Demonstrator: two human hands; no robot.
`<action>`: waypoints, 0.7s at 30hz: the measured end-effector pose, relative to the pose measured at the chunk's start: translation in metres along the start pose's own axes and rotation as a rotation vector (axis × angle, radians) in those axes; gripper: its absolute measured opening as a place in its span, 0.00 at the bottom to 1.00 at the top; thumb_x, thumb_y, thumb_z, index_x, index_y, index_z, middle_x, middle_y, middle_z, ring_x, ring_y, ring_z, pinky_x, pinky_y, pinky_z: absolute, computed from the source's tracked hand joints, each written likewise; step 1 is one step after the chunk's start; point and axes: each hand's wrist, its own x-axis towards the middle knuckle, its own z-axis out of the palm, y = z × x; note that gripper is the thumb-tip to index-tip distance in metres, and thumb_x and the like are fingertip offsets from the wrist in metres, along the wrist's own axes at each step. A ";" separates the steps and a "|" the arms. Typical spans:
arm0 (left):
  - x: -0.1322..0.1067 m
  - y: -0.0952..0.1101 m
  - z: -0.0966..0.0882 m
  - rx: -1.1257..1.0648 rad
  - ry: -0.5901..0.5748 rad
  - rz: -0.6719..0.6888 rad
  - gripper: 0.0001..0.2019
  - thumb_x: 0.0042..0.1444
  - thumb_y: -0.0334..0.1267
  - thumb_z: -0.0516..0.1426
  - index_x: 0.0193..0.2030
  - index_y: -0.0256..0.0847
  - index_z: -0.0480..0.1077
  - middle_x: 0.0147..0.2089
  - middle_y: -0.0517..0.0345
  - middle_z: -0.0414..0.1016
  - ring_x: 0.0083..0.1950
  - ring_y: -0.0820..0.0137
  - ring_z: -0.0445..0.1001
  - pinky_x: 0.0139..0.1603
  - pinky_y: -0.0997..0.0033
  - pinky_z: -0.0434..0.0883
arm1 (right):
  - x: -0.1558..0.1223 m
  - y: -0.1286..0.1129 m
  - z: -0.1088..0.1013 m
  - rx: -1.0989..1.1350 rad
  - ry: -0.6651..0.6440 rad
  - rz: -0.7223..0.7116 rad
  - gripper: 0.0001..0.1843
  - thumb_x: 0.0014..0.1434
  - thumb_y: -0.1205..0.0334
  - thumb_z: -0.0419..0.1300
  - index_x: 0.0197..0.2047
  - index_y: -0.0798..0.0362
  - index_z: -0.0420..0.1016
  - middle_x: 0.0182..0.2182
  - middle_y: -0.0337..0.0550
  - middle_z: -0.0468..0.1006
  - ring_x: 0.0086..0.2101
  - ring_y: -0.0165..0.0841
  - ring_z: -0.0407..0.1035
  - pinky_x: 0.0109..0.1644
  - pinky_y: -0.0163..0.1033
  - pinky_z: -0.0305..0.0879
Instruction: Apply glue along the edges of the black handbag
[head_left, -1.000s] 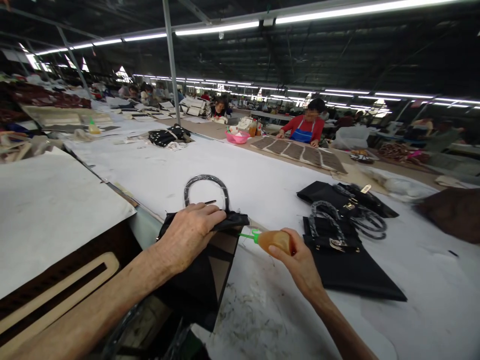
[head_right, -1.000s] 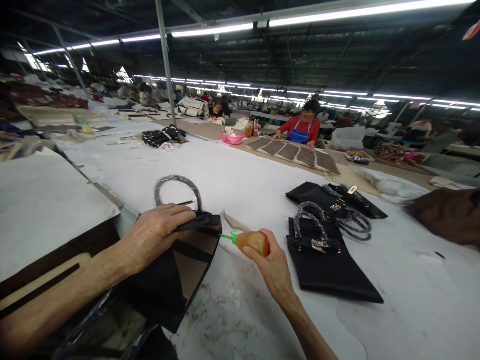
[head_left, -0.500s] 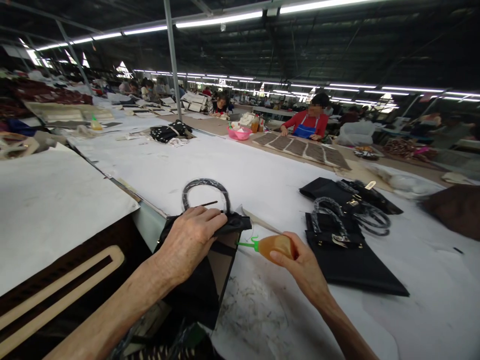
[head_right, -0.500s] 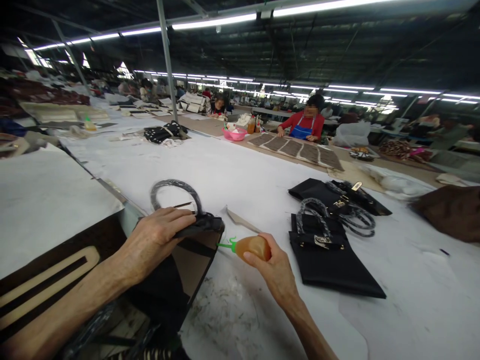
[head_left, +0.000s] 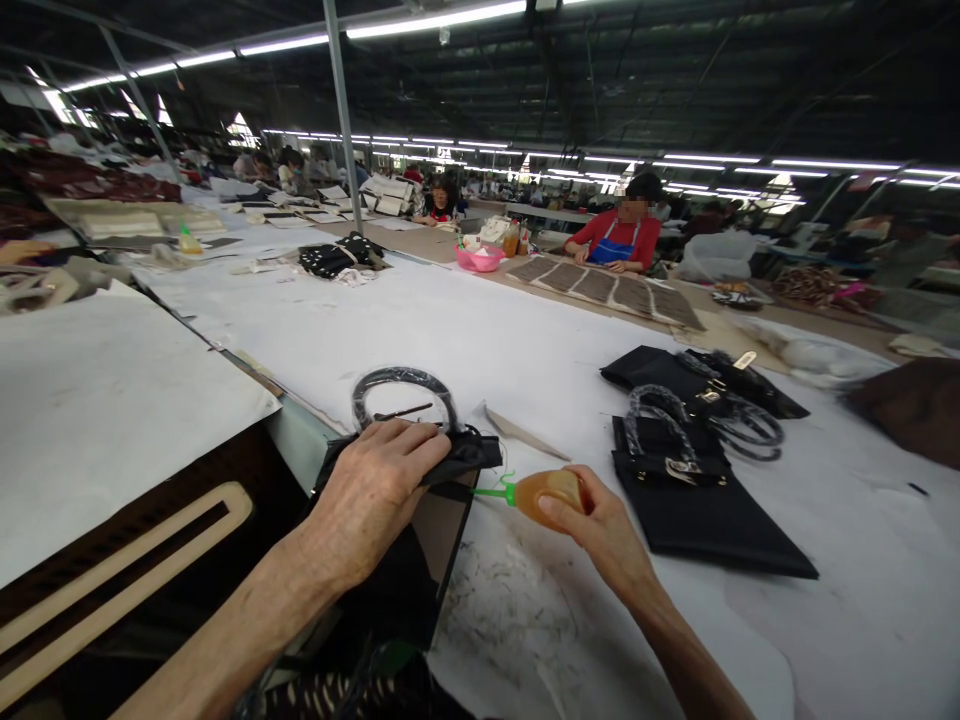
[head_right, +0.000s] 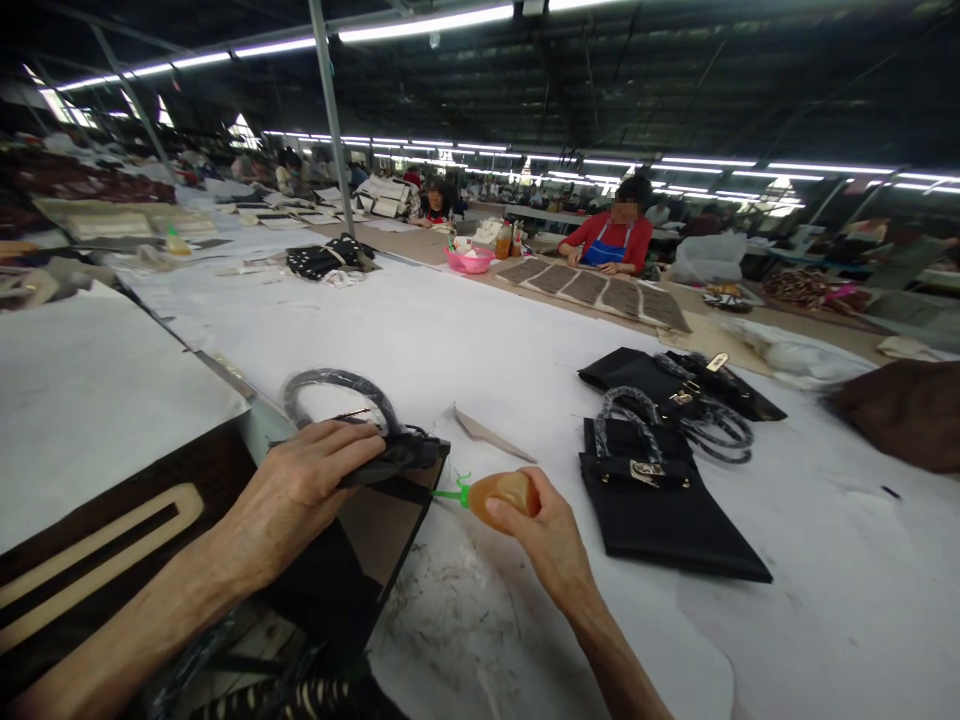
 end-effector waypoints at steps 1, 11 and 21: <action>-0.002 0.001 0.001 0.001 0.012 0.002 0.18 0.49 0.22 0.54 0.46 0.42 0.67 0.51 0.54 0.73 0.49 0.61 0.70 0.48 0.59 0.69 | 0.000 0.001 0.000 0.000 -0.001 0.001 0.14 0.52 0.54 0.63 0.40 0.52 0.69 0.29 0.37 0.74 0.32 0.37 0.67 0.36 0.38 0.61; -0.011 0.004 0.008 -0.024 0.095 0.036 0.19 0.47 0.20 0.54 0.46 0.38 0.68 0.50 0.53 0.74 0.48 0.59 0.70 0.47 0.57 0.71 | -0.009 0.005 -0.001 0.021 -0.050 0.025 0.14 0.52 0.53 0.64 0.37 0.52 0.68 0.27 0.35 0.73 0.30 0.35 0.65 0.33 0.36 0.60; -0.012 0.004 0.007 -0.023 0.092 0.039 0.17 0.48 0.21 0.54 0.45 0.38 0.68 0.50 0.52 0.74 0.47 0.58 0.71 0.46 0.55 0.72 | -0.009 0.007 -0.002 0.041 -0.022 0.048 0.16 0.55 0.50 0.61 0.39 0.53 0.67 0.28 0.38 0.72 0.27 0.33 0.64 0.27 0.35 0.58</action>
